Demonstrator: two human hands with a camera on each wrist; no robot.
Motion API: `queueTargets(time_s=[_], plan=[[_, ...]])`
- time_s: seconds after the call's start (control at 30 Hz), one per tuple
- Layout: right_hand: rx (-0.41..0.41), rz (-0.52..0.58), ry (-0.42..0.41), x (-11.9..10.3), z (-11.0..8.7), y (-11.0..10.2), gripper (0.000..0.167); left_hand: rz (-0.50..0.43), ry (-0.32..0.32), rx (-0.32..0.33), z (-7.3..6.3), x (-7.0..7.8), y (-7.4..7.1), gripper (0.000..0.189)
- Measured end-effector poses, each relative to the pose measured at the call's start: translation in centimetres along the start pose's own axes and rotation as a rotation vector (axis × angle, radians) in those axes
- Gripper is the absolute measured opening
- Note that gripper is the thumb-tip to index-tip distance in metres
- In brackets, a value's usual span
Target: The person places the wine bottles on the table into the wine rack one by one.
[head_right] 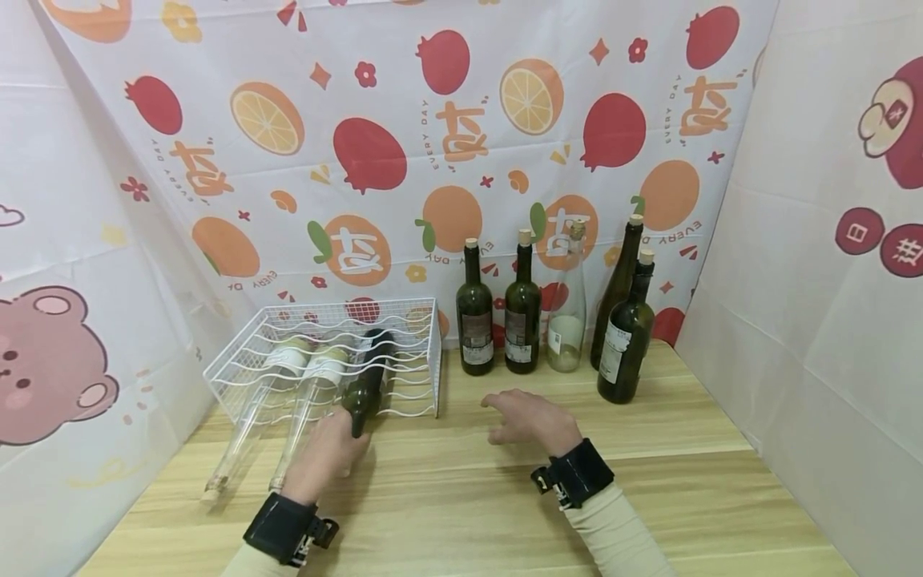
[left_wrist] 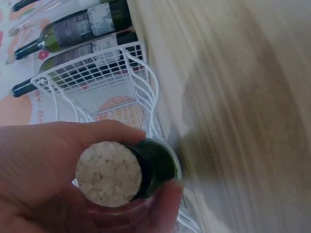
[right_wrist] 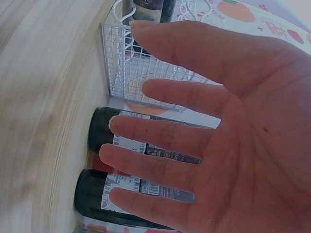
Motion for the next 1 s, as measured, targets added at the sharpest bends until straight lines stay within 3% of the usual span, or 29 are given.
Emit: queueTargets(time_s=[0.13,0.33,0.47,0.77,1.0], plan=[[-0.005,0.002,0.003,-0.03,-0.01,0.13,0.056,0.008,0.015,0.053,-0.42,0.06,-0.27,0.037],[-0.003,0.0,-0.007,-0.13,0.0,0.18,0.056,0.005,0.079,0.102,-0.65,0.36,-0.67,0.018],[-0.007,-0.007,-0.011,-0.11,0.08,0.21,0.056,0.008,0.091,0.101,-0.68,0.42,-0.72,0.019],[-0.007,-0.008,-0.006,-0.01,0.11,-0.02,0.057,0.003,0.024,0.005,-0.32,0.37,-0.45,0.021],[-0.005,-0.005,-0.029,-0.05,0.17,-0.11,0.055,0.005,-0.014,-0.023,-0.28,0.07,-0.48,0.018]])
Point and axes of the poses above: each hand's wrist, its own z-axis towards the middle knuckle, its own y-axis out of the palm, x = y × z, the point moved 6 cm from there along z, towards the middle knuckle, and after that the axes turned 2 degrees about -y, right-handed, at the moved point
